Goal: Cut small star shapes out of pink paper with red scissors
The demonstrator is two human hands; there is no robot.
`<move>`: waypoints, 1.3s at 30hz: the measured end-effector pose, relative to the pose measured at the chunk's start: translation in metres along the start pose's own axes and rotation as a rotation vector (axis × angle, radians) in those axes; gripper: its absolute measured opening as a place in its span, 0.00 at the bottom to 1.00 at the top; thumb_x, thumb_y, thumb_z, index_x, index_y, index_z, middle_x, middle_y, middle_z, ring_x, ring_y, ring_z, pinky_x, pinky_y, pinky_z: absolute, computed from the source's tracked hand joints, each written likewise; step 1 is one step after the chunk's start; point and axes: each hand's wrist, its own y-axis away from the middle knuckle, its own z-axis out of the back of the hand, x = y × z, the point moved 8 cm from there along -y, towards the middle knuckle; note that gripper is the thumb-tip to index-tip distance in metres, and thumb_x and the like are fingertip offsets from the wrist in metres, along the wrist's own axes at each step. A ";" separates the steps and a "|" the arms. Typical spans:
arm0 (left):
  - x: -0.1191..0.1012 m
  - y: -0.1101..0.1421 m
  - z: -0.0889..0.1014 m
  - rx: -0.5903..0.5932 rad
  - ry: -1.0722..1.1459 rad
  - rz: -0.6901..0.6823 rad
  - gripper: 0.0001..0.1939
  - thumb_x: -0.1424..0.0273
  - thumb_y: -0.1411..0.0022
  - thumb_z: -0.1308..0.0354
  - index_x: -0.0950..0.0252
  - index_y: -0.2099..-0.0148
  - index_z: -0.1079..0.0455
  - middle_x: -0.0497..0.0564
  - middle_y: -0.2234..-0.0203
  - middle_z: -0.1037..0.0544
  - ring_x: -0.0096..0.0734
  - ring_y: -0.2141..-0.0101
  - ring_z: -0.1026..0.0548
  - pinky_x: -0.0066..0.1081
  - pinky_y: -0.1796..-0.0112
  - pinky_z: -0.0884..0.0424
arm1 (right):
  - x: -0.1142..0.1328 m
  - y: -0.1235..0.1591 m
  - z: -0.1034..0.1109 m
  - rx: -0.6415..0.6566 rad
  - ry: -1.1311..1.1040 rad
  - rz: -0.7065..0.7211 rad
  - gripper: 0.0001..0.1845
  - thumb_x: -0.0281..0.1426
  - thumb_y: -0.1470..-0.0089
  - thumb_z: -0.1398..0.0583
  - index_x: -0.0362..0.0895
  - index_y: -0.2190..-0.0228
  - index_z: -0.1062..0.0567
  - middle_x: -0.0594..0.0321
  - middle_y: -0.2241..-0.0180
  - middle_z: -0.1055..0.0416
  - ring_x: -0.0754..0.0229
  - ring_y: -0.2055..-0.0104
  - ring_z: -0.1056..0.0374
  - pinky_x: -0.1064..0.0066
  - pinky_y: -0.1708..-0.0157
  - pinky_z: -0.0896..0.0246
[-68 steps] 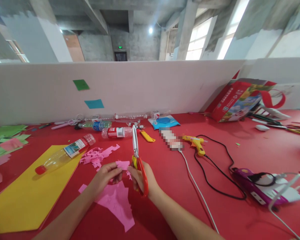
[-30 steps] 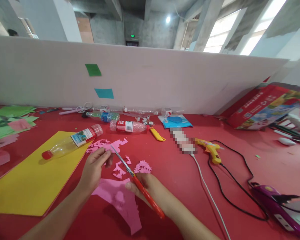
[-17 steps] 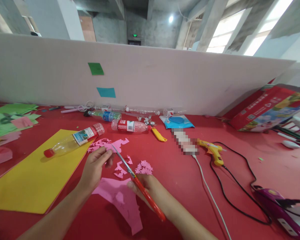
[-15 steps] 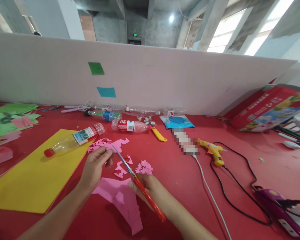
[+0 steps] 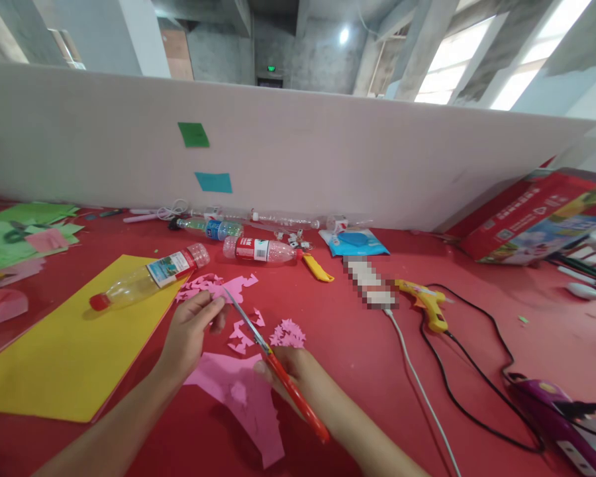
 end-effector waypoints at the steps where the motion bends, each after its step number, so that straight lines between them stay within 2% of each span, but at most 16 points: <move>1: 0.000 0.000 0.000 0.001 0.000 -0.001 0.14 0.62 0.48 0.42 0.64 0.80 0.37 0.44 0.88 0.35 0.22 0.83 0.40 0.25 0.80 0.41 | 0.000 0.000 0.001 -0.006 -0.004 -0.003 0.28 0.56 0.47 0.46 0.45 0.80 0.41 0.71 0.83 0.49 0.67 0.80 0.51 0.74 0.80 0.58; 13: 0.003 -0.002 0.002 0.021 0.014 0.004 0.14 0.63 0.47 0.42 0.64 0.79 0.35 0.45 0.87 0.33 0.24 0.83 0.38 0.26 0.79 0.40 | -0.002 0.000 0.002 -0.020 0.009 -0.004 0.26 0.52 0.47 0.45 0.45 0.80 0.41 0.71 0.83 0.49 0.67 0.79 0.52 0.74 0.80 0.59; 18: -0.002 -0.008 0.008 0.042 -0.007 -0.070 0.12 0.68 0.45 0.44 0.64 0.79 0.35 0.44 0.85 0.32 0.23 0.81 0.36 0.25 0.76 0.39 | -0.006 -0.002 0.002 0.003 0.011 -0.033 0.25 0.52 0.48 0.43 0.45 0.80 0.41 0.71 0.82 0.48 0.68 0.80 0.52 0.74 0.80 0.58; 25: 0.004 -0.008 0.006 0.046 0.144 -0.061 0.09 0.71 0.45 0.43 0.64 0.77 0.34 0.42 0.85 0.34 0.21 0.82 0.38 0.25 0.77 0.41 | -0.003 0.004 -0.007 0.112 -0.154 -0.034 0.29 0.59 0.49 0.46 0.45 0.77 0.39 0.75 0.87 0.49 0.71 0.86 0.54 0.77 0.86 0.58; 28: 0.004 -0.006 0.005 0.046 0.186 -0.060 0.09 0.71 0.45 0.42 0.64 0.77 0.34 0.43 0.85 0.33 0.21 0.81 0.38 0.25 0.77 0.41 | -0.005 0.007 -0.008 0.108 -0.187 -0.072 0.31 0.61 0.51 0.47 0.44 0.76 0.37 0.75 0.87 0.48 0.71 0.87 0.53 0.77 0.87 0.58; 32: 0.003 -0.004 0.004 0.032 0.197 -0.056 0.08 0.71 0.47 0.41 0.64 0.77 0.34 0.43 0.85 0.34 0.21 0.81 0.38 0.25 0.77 0.41 | -0.002 0.007 -0.012 0.126 -0.210 -0.009 0.31 0.61 0.52 0.46 0.45 0.76 0.39 0.75 0.87 0.47 0.71 0.87 0.52 0.77 0.86 0.58; 39: 0.008 0.001 -0.004 0.077 0.204 -0.026 0.12 0.69 0.46 0.40 0.64 0.79 0.36 0.43 0.85 0.33 0.22 0.81 0.37 0.25 0.77 0.39 | 0.006 0.009 -0.016 0.067 -0.192 0.099 0.30 0.62 0.47 0.52 0.46 0.75 0.40 0.74 0.88 0.47 0.69 0.86 0.52 0.73 0.82 0.53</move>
